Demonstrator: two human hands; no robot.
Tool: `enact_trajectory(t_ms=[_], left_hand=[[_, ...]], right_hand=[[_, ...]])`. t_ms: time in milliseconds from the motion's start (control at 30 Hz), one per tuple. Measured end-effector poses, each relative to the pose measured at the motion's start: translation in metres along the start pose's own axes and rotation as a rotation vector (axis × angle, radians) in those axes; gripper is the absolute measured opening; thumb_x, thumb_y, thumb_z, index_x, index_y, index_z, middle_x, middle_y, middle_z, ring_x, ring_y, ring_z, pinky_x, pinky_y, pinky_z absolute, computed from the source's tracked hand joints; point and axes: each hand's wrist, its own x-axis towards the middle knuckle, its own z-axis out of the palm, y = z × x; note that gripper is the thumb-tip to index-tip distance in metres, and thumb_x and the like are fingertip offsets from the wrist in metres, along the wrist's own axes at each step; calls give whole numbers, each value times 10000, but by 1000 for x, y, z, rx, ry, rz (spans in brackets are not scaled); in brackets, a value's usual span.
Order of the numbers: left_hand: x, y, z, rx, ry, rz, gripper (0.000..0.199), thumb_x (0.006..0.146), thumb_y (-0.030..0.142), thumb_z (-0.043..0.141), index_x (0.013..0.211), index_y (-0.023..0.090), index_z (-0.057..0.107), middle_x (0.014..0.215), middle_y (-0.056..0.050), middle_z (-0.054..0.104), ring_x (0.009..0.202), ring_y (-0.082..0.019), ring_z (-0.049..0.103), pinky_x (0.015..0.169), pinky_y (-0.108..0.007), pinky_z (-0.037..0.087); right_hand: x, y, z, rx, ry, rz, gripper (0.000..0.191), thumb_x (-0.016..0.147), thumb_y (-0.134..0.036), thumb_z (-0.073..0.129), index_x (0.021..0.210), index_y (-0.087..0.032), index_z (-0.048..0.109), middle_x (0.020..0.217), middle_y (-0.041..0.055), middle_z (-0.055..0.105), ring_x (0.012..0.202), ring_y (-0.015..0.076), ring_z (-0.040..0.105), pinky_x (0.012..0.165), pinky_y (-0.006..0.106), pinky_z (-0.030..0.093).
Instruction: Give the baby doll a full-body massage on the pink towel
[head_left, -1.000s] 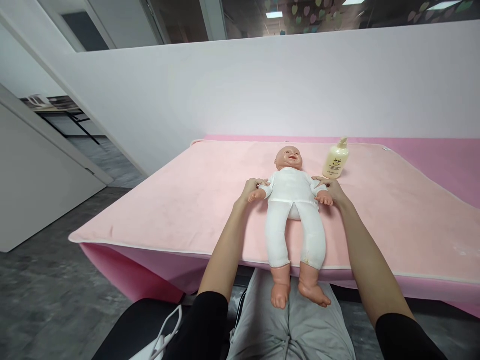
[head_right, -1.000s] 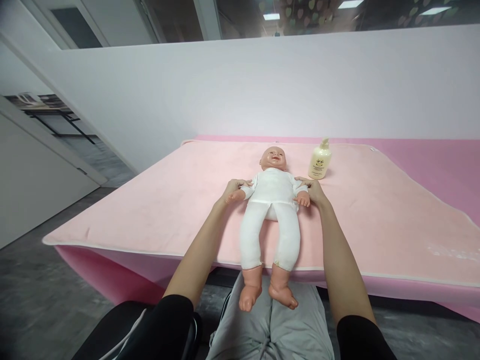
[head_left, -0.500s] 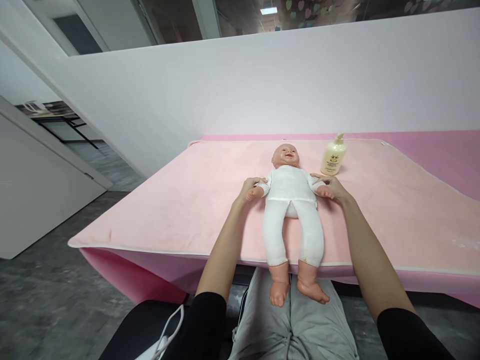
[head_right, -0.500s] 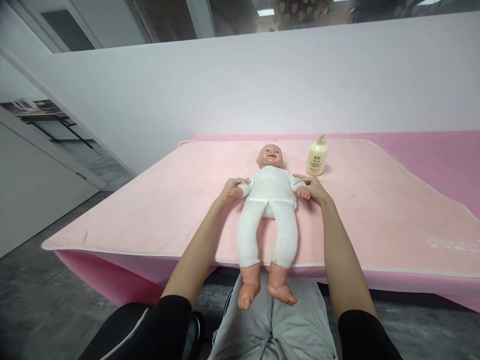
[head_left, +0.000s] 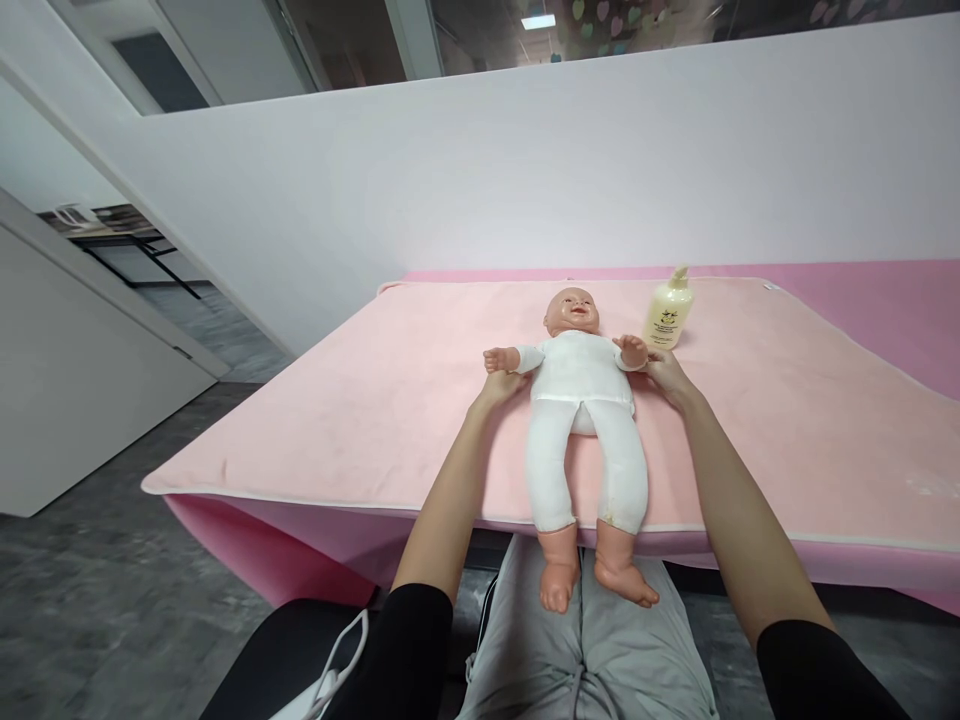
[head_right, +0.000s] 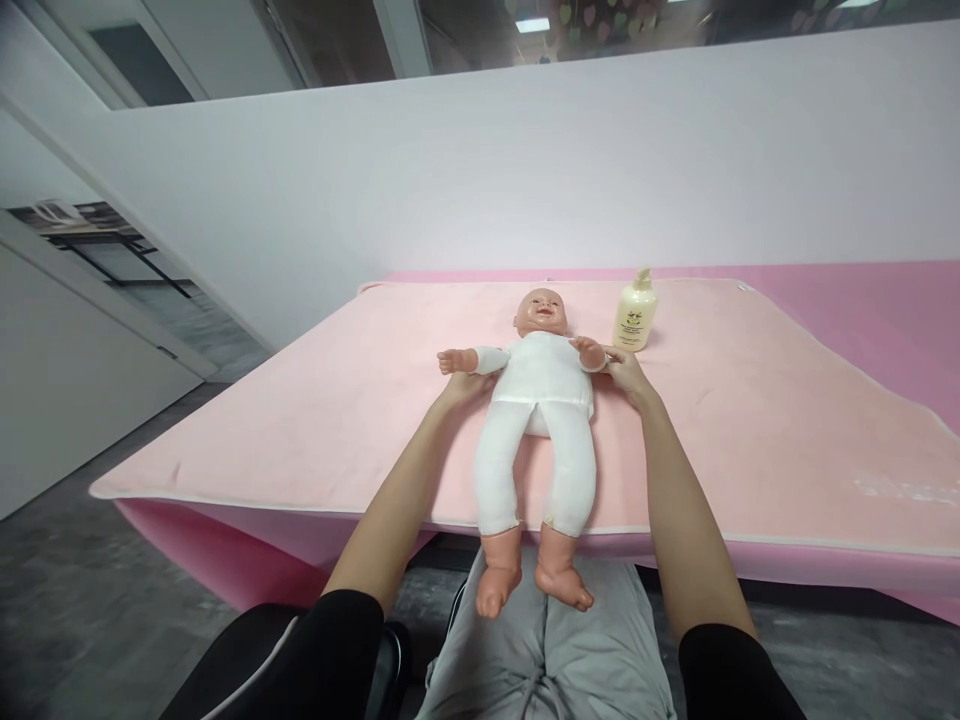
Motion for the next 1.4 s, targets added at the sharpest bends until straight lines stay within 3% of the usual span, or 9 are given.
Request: enact_trajectory(t_ms=[133,200,300,433,567,733,1067,1267,1400], left_hand=[[1,4,4,70,18,75,243,721,322,621,870,131,600,932,-100,644,878,-220,577,800,-320,442],[2,5,5,82,30,77,268,750,374,597,868,135,570,840,-72,626,775,-191,563,734,-302,435],[3,5,5,117,59,53,271,792,423,551,805,152,530,671,-4,548,621,-139,492,637,-265,400],[2,6,7,233,65,108,307,812,451,514,756,151,538,694,-3,558,658,-139,491,622,-244,375],[1,4,10,253,28,81,416,805,540,477,783,137,576,760,-37,607,714,-167,522,651,-258,384],[1,0,11,237,37,-16,516,765,621,492,744,119,607,761,-79,641,691,-185,541,635,-276,394],[-7,17,13,396,47,-46,457,825,540,459,722,117,597,773,-104,644,707,-206,562,642,-293,392],[-11,31,5,155,-228,-304,310,765,416,579,909,141,586,584,3,524,452,-98,401,484,-243,310],[-14,36,-3,73,-370,-295,360,627,221,679,967,147,583,752,-29,610,617,-131,539,576,-245,405]], right_hand=[[1,-2,11,-20,47,20,294,571,-320,713,824,-185,648,835,21,669,805,182,614,756,320,499],[2,-2,16,-74,88,-5,321,604,-420,685,813,-189,610,785,9,635,731,157,585,676,289,490],[5,2,18,-195,172,-53,387,633,-547,627,755,-187,555,721,-2,576,659,133,516,591,253,433],[7,6,17,-363,249,-99,422,666,-606,577,661,-193,490,613,-22,481,590,114,411,551,250,345],[5,2,20,-463,221,-97,390,710,-567,549,630,-191,479,600,-16,465,583,123,389,563,265,323],[-1,-5,25,-495,121,-122,329,750,-494,506,759,-169,556,732,13,568,655,141,447,623,263,341],[0,-2,22,-603,144,7,407,730,-547,506,693,-146,567,615,15,547,593,136,454,543,255,319],[1,-4,21,-597,147,147,362,725,-494,562,790,-143,619,710,63,614,664,179,532,590,277,392],[-2,-6,24,-386,59,272,409,670,-432,664,976,-167,607,694,60,616,628,199,548,561,312,433]])
